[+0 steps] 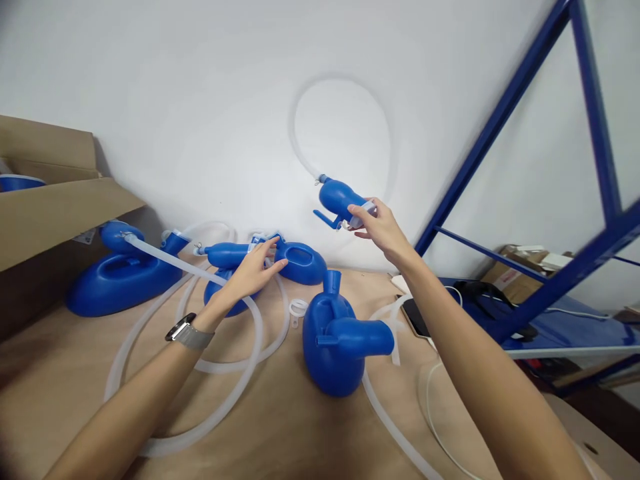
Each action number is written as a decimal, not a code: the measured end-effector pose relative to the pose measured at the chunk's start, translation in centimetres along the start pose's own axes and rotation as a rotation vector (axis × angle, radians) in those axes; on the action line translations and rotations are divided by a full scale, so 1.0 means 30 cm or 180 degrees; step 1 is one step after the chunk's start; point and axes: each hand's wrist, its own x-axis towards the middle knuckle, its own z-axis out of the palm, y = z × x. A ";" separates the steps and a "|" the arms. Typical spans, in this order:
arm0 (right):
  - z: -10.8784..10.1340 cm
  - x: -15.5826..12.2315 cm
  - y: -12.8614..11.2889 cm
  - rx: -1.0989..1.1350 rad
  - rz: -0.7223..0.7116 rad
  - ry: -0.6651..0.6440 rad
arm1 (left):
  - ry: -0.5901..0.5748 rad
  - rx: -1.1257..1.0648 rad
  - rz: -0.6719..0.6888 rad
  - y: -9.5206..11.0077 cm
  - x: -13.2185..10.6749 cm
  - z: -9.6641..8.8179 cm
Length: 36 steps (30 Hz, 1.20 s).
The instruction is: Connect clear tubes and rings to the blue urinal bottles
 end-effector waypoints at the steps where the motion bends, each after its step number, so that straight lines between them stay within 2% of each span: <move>1: -0.005 -0.038 -0.015 -0.0061 -0.0079 -0.0087 | -0.0001 -0.0122 0.0073 0.014 -0.003 -0.001; 4: -0.003 -0.159 -0.050 -0.0440 -0.0422 -0.0335 | 0.0289 -0.0055 0.0535 0.078 -0.022 -0.010; 8: 0.011 -0.321 -0.103 -0.1091 -0.0976 -0.0492 | 0.1031 0.1103 0.1294 0.174 -0.063 -0.048; 12: 0.018 -0.419 -0.134 -0.1185 -0.1236 -0.0452 | 0.1367 0.1771 0.1866 0.218 -0.098 -0.103; 14: 0.022 -0.433 -0.126 -0.0973 -0.1268 -0.0346 | 0.1200 0.1809 0.2265 0.222 -0.106 -0.126; 16: 0.032 -0.429 -0.108 -0.0550 -0.1317 -0.0072 | 0.0819 0.1694 0.2499 0.225 -0.110 -0.142; 19: 0.054 -0.412 -0.080 0.0073 -0.1266 0.0416 | 0.0307 0.1378 0.2406 0.243 -0.112 -0.148; 23: 0.074 -0.393 -0.050 0.0503 -0.0903 0.0647 | -0.0095 0.1064 0.2236 0.267 -0.108 -0.133; 25: 0.073 -0.385 -0.031 0.0526 -0.0723 0.0665 | 0.0039 0.1179 0.2425 0.261 -0.104 -0.122; 28: 0.063 -0.370 0.003 0.0502 -0.0380 0.0664 | 0.0717 0.1661 0.2988 0.234 -0.101 -0.102; 30: 0.053 -0.358 0.023 0.0591 -0.0122 0.0581 | 0.1015 0.1960 0.3299 0.219 -0.103 -0.090; 33: 0.033 -0.349 0.041 0.0736 0.0051 0.0320 | 0.0985 0.2104 0.3486 0.215 -0.110 -0.075; 36: 0.010 -0.353 0.043 0.0727 0.0065 0.0148 | 0.0665 0.2175 0.3423 0.225 -0.116 -0.065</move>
